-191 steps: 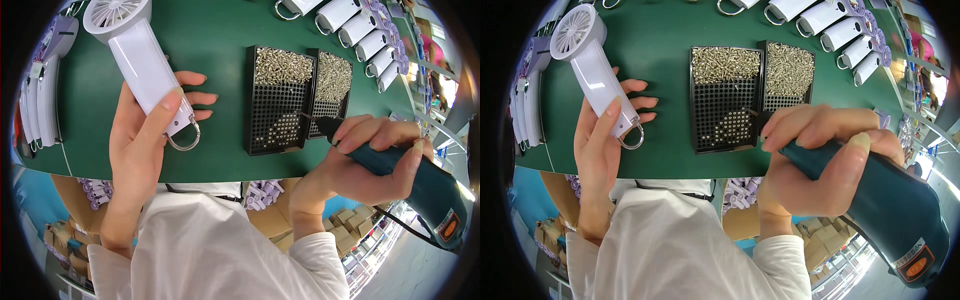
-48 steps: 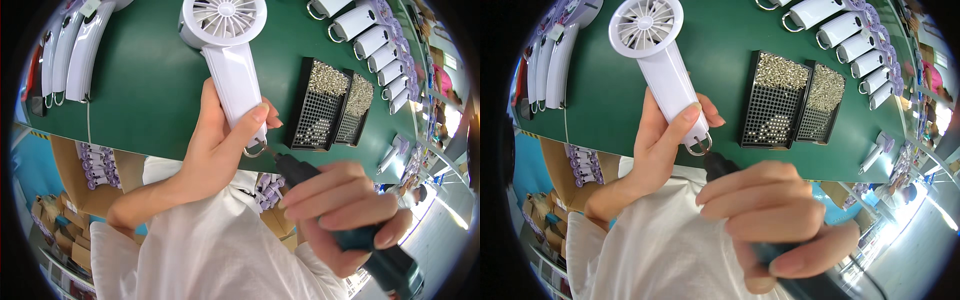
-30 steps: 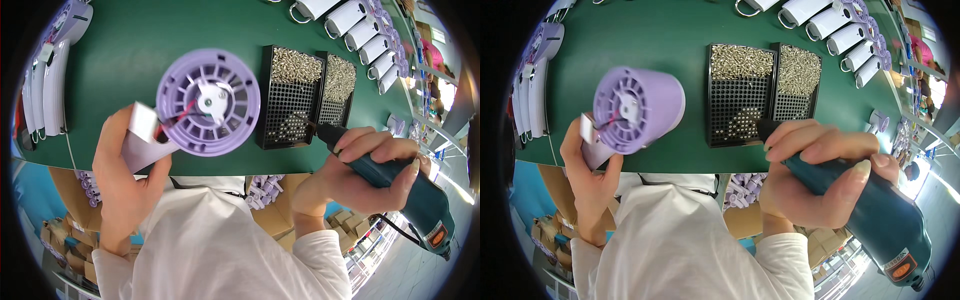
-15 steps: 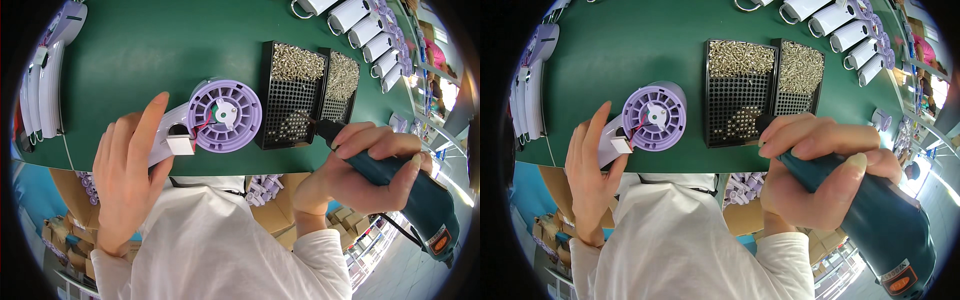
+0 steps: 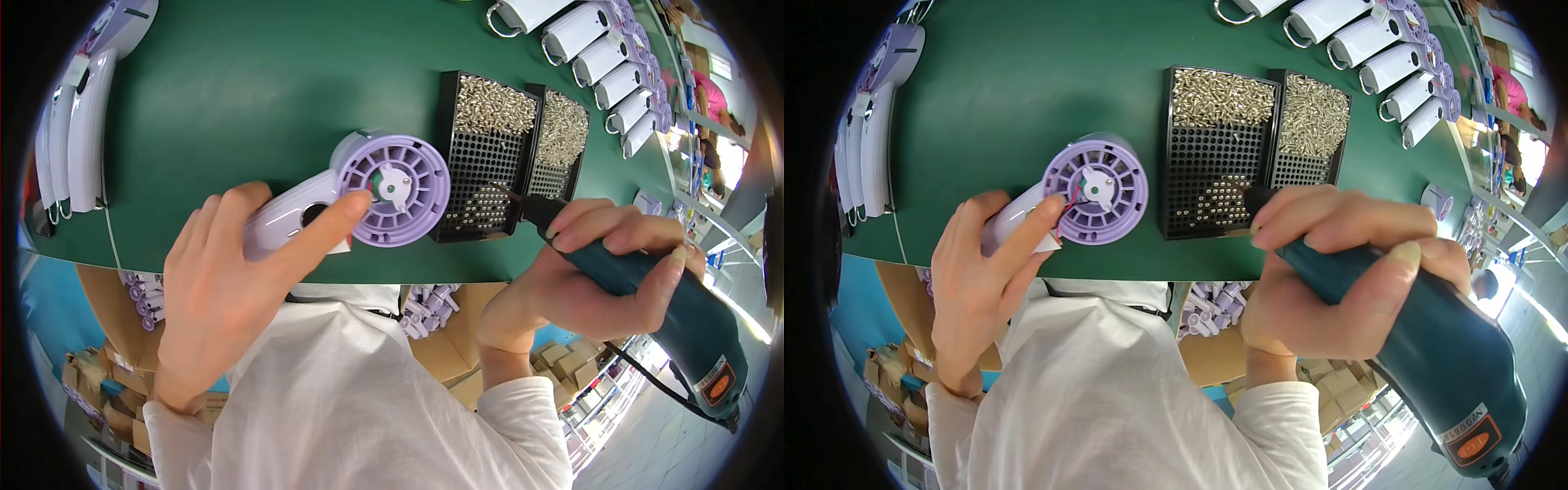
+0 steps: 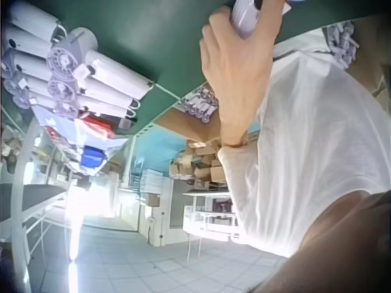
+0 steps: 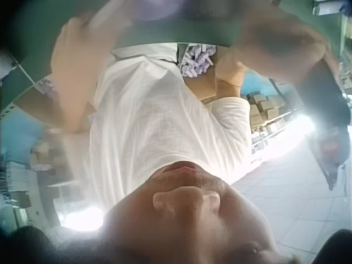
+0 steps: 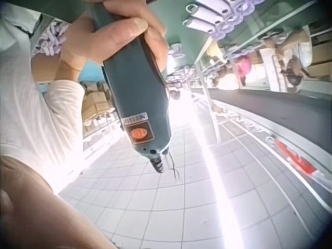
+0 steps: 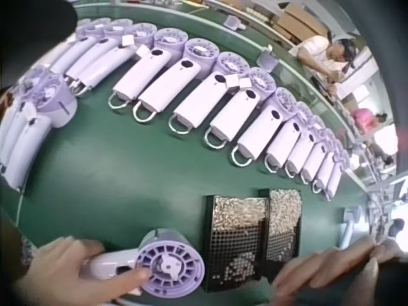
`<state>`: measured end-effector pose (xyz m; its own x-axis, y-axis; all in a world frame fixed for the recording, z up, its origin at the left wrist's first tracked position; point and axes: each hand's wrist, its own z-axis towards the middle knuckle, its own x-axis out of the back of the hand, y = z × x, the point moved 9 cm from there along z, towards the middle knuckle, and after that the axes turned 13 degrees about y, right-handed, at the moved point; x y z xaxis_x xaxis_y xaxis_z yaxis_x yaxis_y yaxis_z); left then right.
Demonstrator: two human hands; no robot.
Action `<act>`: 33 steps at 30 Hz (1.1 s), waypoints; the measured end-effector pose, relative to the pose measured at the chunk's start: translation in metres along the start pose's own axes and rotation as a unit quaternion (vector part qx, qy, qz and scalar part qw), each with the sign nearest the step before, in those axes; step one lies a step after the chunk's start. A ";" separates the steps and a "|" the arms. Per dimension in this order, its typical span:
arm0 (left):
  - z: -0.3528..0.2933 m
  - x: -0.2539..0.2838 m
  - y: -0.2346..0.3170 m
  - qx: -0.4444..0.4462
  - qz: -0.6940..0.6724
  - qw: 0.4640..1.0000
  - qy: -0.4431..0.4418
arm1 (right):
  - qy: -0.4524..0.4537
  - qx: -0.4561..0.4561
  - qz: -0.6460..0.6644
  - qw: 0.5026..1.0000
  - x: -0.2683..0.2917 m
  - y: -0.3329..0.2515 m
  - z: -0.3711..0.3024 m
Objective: Assembling portable handheld fans by securing components with an electric screwdriver.
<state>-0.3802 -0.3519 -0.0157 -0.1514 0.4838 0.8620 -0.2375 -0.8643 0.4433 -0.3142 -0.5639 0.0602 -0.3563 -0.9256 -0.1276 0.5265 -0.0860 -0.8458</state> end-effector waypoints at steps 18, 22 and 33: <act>-0.005 0.006 0.002 -0.034 -0.032 0.997 0.063 | -0.150 -0.007 0.210 0.966 -0.065 -0.064 -0.026; -0.007 0.006 -0.001 -0.034 -0.034 0.996 0.073 | -0.165 -0.012 0.204 0.965 -0.070 -0.064 -0.029; -0.008 0.005 -0.002 -0.039 -0.036 0.996 0.069 | -0.241 -0.058 0.081 0.965 -0.078 -0.061 -0.033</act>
<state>-0.3884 -0.3470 -0.0139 -0.2604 0.5628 0.7845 -0.3252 -0.8162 0.4776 -0.3439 -0.4747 0.1044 0.1392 -0.9898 -0.0298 0.4449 0.0894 -0.8911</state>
